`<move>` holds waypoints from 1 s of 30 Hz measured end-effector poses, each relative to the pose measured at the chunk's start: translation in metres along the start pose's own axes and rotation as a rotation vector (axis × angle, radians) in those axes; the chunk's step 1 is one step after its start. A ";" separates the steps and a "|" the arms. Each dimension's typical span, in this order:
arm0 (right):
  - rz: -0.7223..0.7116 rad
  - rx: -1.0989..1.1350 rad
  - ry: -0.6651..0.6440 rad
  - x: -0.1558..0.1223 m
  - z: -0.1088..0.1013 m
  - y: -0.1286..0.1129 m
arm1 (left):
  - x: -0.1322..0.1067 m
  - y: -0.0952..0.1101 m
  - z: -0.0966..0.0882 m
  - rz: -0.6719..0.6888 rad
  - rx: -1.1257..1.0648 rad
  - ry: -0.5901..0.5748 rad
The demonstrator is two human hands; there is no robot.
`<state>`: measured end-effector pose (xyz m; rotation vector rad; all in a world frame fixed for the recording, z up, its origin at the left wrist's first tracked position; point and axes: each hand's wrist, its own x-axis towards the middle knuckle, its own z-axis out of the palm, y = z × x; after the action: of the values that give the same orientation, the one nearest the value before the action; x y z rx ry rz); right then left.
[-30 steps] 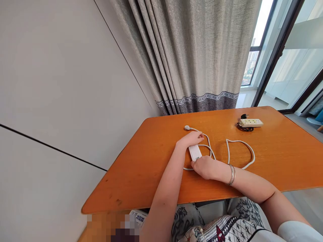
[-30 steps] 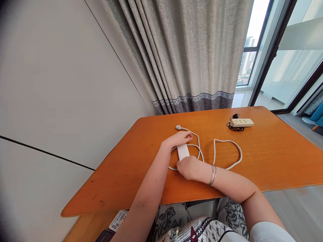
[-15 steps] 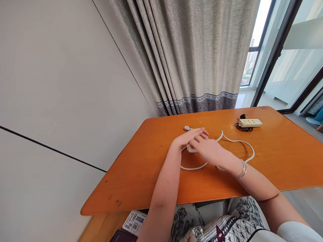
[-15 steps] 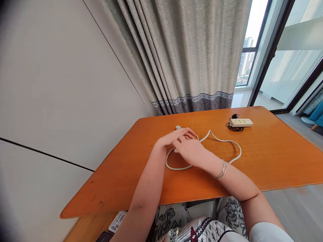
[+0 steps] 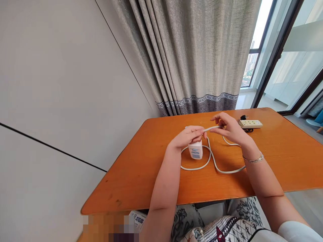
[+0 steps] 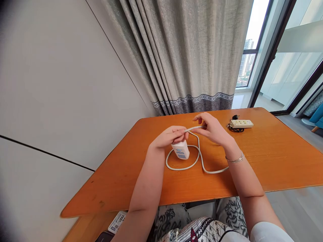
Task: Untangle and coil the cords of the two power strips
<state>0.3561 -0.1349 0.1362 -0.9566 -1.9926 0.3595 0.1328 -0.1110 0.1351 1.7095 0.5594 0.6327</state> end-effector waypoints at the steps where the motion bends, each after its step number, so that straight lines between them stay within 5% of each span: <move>1: 0.010 0.010 0.022 0.001 -0.002 0.002 | -0.001 0.000 -0.001 0.057 -0.060 0.063; 5: 0.088 0.010 0.019 0.003 -0.006 0.009 | -0.005 0.006 -0.005 0.334 -0.325 0.386; 8: 0.189 -0.014 -0.117 0.004 -0.002 0.017 | -0.012 0.017 -0.009 0.477 -0.485 0.659; 14: 0.307 -0.552 -0.454 0.000 0.008 0.009 | -0.019 0.023 -0.023 0.624 -0.413 1.014; 17: 0.264 -0.778 -0.431 -0.001 0.011 -0.008 | -0.014 0.015 -0.027 0.575 -0.309 1.002; 22: 0.193 -0.847 -0.387 -0.003 0.012 -0.032 | -0.005 0.005 -0.022 0.524 -0.108 0.804; 30: -0.201 -0.775 -0.190 -0.011 0.017 -0.042 | 0.004 0.000 0.004 0.348 0.128 0.537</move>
<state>0.3248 -0.1693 0.1439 -1.1913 -2.4282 -0.4936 0.1380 -0.1114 0.1345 1.7720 0.6887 1.3526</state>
